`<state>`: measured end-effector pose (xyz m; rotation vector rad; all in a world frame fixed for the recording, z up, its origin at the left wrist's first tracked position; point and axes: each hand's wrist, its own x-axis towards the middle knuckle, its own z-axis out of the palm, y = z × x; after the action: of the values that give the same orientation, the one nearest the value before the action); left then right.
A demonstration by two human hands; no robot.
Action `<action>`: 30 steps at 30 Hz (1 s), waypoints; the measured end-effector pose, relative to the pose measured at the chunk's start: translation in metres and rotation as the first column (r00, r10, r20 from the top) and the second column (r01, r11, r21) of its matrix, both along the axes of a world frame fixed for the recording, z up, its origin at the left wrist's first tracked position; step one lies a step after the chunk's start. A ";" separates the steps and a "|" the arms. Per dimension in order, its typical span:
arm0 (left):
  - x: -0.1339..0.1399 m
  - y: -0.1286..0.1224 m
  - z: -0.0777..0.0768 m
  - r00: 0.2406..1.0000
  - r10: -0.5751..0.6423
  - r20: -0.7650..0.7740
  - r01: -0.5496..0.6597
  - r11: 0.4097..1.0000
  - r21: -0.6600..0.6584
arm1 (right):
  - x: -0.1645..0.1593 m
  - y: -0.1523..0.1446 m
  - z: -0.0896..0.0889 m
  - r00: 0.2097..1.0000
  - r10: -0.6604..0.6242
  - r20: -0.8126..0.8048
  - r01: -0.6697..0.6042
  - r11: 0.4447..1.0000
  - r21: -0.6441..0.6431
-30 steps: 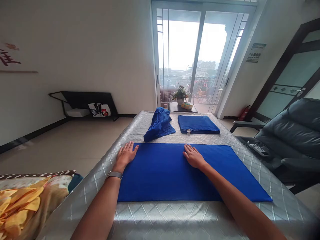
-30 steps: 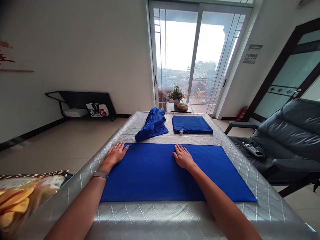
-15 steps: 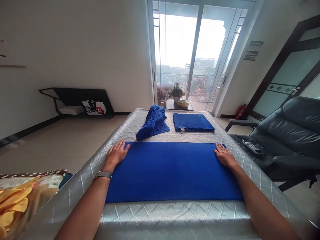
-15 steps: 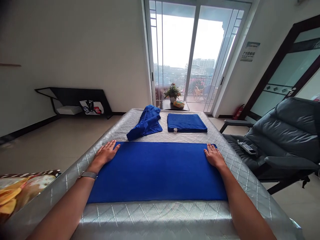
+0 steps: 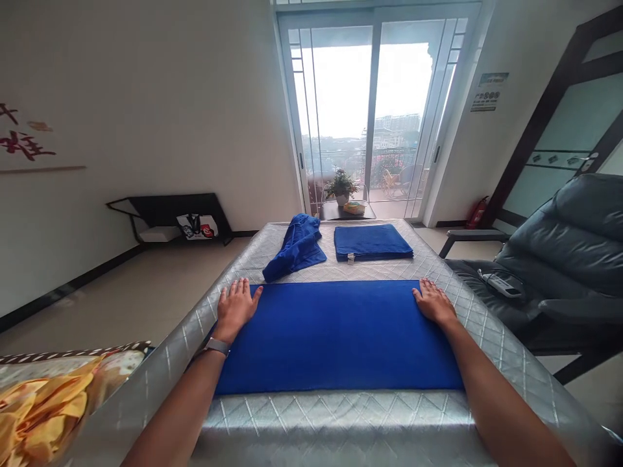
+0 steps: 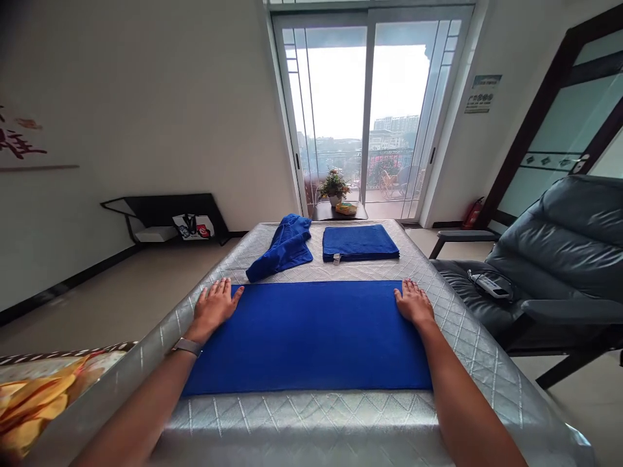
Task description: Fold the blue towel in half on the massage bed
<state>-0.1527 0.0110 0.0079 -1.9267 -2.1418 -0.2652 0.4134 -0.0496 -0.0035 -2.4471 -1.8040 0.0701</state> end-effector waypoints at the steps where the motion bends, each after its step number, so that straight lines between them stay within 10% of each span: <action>1: 0.018 -0.003 0.003 0.998 -0.067 -0.007 0.067 0.998 0.006 | 0.000 0.000 0.000 1.000 0.001 0.002 -0.001 1.000 0.001; 7: 0.155 -0.031 0.005 0.823 -0.560 0.095 0.568 0.810 -0.146 | 0.000 0.000 0.001 1.000 -0.001 0.005 0.001 1.000 0.005; 12: 0.194 -0.038 -0.006 0.793 -0.578 0.193 0.609 0.762 -0.220 | 0.000 -0.001 0.000 1.000 -0.004 0.000 0.004 1.000 0.009; 25: -0.043 -0.032 -0.039 0.989 -0.098 0.114 0.118 0.976 -0.184 | 0.002 0.001 -0.002 1.000 -0.001 0.007 0.001 1.000 0.010; 30: -0.063 -0.044 -0.040 0.989 -0.049 0.142 0.069 0.988 -0.137 | 0.001 0.001 -0.003 0.999 -0.002 0.038 0.001 1.000 0.025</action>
<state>-0.2155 -0.0332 -0.0324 -2.1105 -2.2487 -0.2714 0.4147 -0.0489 -0.0062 -2.4497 -1.8064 0.0009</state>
